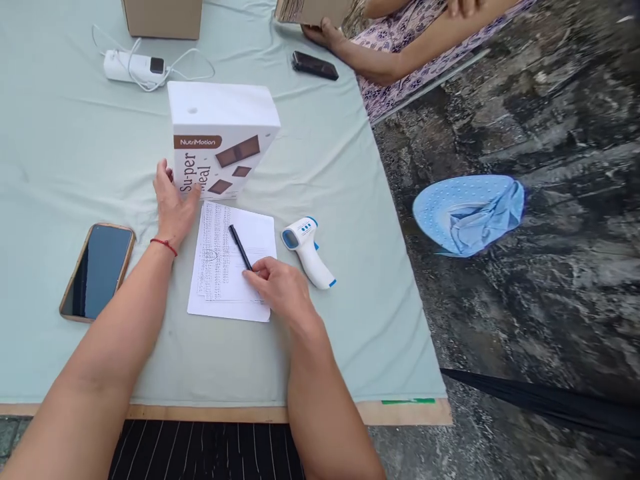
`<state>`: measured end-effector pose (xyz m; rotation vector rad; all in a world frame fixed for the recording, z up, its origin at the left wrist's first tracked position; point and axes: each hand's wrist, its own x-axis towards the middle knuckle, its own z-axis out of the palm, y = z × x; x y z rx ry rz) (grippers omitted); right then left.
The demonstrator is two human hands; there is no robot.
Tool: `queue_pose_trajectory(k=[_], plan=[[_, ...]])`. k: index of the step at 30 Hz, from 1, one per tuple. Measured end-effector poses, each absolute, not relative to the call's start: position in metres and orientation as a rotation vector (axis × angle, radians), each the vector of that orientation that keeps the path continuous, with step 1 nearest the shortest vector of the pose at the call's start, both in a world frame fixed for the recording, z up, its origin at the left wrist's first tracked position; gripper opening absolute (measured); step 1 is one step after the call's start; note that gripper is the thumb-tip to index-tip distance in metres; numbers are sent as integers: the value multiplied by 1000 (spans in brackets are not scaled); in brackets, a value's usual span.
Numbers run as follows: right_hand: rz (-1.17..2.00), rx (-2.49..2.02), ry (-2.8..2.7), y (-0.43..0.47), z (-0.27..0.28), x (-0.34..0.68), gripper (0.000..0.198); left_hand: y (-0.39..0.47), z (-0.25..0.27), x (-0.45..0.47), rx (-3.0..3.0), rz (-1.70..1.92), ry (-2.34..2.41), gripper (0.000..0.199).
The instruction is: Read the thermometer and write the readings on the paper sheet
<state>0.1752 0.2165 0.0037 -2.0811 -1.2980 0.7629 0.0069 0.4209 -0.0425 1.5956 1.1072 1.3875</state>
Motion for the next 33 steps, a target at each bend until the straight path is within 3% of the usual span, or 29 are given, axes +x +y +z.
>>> queue_pose_trajectory(k=[6,11,17,33], plan=[[989,-1804,-898,222,14,170,22,399,-55,7,1414,1360,1301,97],[997,-1465,-751,212,14,151,14,351,-42,-5,1682,1195,1259,114],[861,-1565,-852,198,-3,136,12,325,-28,-19,2008,770,1271,134],[665,-1587,-901,194,-8,136,14,317,-12,-28,2193,401,927,110]])
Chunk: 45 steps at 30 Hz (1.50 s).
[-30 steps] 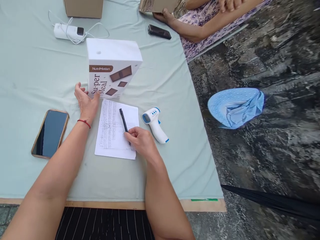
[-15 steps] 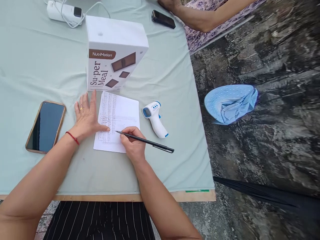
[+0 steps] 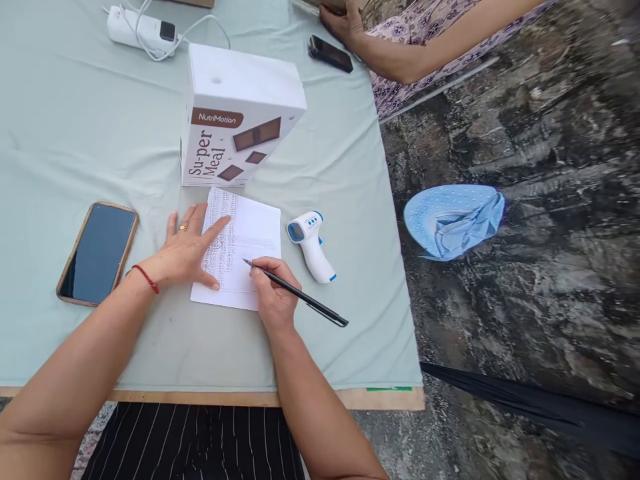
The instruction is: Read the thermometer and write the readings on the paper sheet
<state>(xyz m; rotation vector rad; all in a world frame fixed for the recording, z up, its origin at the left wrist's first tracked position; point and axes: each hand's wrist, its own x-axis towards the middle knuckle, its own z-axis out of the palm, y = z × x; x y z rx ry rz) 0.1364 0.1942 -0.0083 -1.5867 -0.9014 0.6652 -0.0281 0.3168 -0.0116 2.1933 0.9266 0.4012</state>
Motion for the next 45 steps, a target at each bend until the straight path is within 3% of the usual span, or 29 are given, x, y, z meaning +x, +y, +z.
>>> queue_pose_trajectory(k=[3,9,17,25,35,38,42,45], plan=[[528,-1613,-944,194,-10,140,20,319,-3,-35,2288,218,810,108],[201,-1777,-1186,202,-30,169,32,317,19,-36,2443,-211,787,127],[325,-1744,-1260,206,-41,175,40,309,17,-26,2481,-201,846,131],[39,-1634,-1261,203,-20,166,37,305,22,-22,2515,-206,833,122],[655,-1472,-956,199,-9,139,10,308,22,-25,2531,-153,801,118],[682,-1523,-900,199,-10,139,4,306,21,-23,2521,-106,805,106],[769,-1553,-976,199,-12,142,4,302,22,-16,2512,-93,917,63],[725,-1580,-1006,198,-13,141,5,299,23,-12,2515,-121,959,58]])
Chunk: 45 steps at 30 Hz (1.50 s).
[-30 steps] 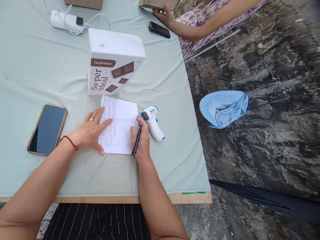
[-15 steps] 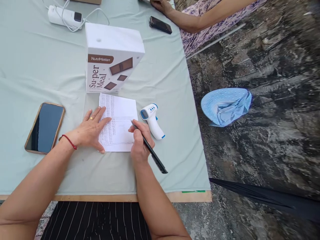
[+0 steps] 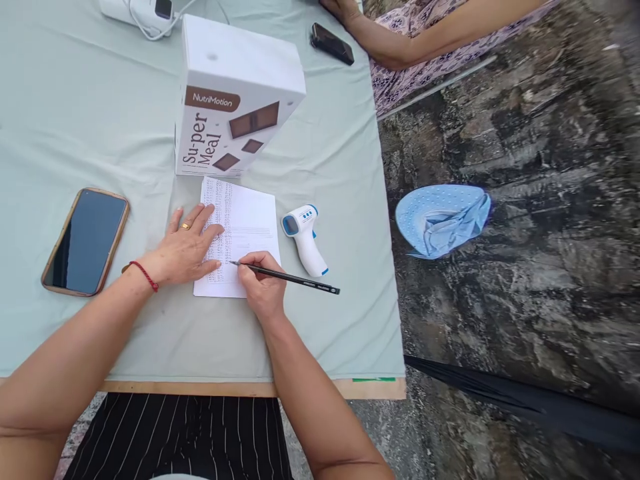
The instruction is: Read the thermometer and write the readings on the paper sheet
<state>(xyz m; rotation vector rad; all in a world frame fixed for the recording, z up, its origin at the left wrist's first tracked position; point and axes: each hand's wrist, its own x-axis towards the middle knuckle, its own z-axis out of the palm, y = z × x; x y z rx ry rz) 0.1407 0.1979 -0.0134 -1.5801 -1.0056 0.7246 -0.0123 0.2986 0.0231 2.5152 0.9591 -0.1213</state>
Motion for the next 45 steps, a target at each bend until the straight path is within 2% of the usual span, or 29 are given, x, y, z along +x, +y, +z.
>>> queue_pose_trajectory(k=[7,45], plan=[[522,-1615,-1056,193,-21,136,9,295,24,-8,2487,-56,999,62],[582,-1654,-1204,192,-16,136,9,294,18,-7,2436,4,1003,62]])
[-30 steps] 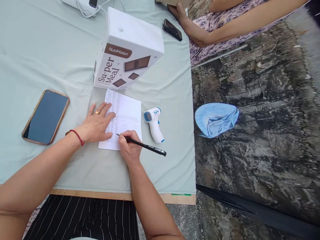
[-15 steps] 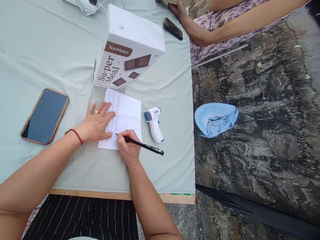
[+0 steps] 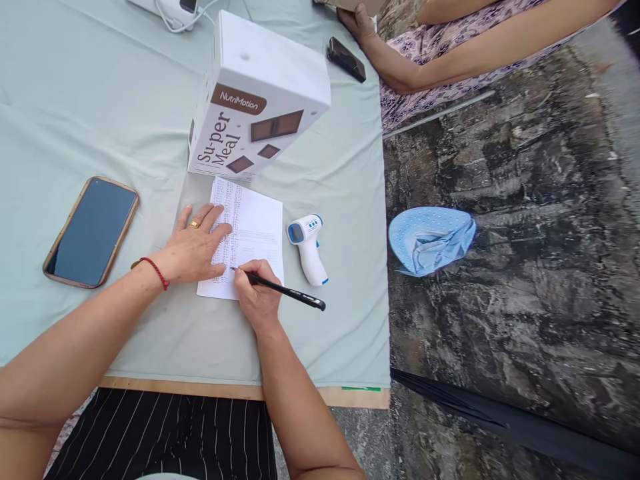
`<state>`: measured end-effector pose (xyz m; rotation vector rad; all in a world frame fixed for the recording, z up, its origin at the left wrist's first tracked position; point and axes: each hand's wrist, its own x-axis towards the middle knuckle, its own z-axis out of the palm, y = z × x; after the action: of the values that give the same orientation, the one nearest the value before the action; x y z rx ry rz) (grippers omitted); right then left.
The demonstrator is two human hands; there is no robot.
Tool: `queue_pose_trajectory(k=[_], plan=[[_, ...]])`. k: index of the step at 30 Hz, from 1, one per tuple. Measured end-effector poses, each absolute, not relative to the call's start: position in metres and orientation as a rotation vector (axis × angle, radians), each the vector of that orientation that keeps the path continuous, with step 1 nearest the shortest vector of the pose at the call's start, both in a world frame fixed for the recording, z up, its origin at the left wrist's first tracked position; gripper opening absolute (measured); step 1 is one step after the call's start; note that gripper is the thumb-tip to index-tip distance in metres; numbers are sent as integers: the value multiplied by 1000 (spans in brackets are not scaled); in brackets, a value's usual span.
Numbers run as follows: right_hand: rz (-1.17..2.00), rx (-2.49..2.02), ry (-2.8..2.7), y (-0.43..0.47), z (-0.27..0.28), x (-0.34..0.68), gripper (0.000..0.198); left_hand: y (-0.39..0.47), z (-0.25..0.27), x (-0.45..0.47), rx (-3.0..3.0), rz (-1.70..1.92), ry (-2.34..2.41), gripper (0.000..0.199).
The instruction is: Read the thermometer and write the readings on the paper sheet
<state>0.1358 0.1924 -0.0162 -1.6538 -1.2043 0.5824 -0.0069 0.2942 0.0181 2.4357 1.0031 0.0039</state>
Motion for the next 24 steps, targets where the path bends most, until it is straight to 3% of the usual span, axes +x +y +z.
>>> queue_pose_trajectory(k=[24], plan=[[578,-1642,-1187,193,-15,136,8,294,23,-6,2419,-26,1007,64]])
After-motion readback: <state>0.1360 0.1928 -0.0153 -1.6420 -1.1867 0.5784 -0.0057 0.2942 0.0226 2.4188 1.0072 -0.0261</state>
